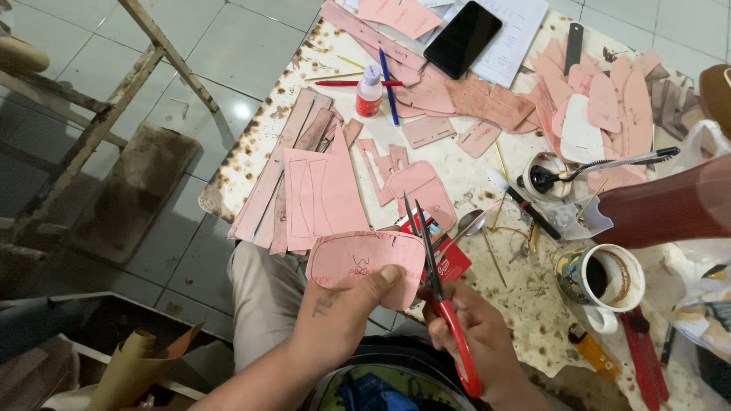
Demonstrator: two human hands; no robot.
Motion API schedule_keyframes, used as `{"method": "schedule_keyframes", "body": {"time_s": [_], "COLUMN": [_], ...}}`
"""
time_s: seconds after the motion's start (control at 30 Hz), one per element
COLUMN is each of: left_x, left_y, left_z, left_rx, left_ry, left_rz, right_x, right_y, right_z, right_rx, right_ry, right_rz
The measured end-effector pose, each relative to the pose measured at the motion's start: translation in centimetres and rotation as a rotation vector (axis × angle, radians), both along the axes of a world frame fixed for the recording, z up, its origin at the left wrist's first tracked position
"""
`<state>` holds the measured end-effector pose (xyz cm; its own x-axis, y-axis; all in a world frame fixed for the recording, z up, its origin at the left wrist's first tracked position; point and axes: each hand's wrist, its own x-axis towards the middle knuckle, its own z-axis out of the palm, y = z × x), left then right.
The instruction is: The person uses red-handled scissors to cut along marked lines on pink pattern pieces. They rotate the pieces to follow curved edges and trim excess material, then place the finished cutouts on the table.
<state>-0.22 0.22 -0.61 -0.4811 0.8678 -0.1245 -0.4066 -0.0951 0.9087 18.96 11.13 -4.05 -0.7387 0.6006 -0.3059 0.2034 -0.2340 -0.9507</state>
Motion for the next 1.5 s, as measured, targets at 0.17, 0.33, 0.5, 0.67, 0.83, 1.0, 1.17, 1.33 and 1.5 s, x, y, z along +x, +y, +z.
{"method": "schedule_keyframes", "body": {"time_s": [0.17,0.33,0.5,0.67,0.83,1.0,1.17,1.33,1.5], "left_x": [0.4,0.1,-0.5,-1.0,-1.3,-1.6,-2.0,0.6,1.1], "left_y": [-0.1,0.1,0.1,0.1,0.0,-0.1,0.1,1.3,1.0], "left_z": [0.0,0.2,0.5,0.0,-0.5,-0.5,0.0,0.5,0.3], "left_rx": [0.022,0.009,0.027,0.022,0.025,0.039,0.014,0.068,0.072], "left_ry": [-0.026,-0.054,-0.083,0.001,-0.025,-0.041,-0.062,-0.345,-0.256], "left_rz": [-0.041,-0.066,-0.075,-0.113,-0.127,-0.148,-0.126,0.137,0.118], "right_x": [-0.2,-0.2,0.1,-0.1,-0.3,0.2,0.4,-0.3,-0.5], "right_y": [0.1,0.3,0.5,0.8,0.9,1.2,1.3,-0.2,-0.4], "right_z": [0.8,1.4,2.0,2.4,2.2,1.6,1.3,1.1,0.8], "right_rx": [-0.021,-0.104,-0.109,-0.075,-0.11,-0.059,-0.148,-0.092,-0.231], "right_ry": [0.008,0.076,-0.036,-0.09,-0.091,-0.121,-0.079,-0.113,0.003], "right_rz": [0.005,0.007,-0.021,-0.011,-0.02,0.017,0.003,-0.059,-0.038]}}
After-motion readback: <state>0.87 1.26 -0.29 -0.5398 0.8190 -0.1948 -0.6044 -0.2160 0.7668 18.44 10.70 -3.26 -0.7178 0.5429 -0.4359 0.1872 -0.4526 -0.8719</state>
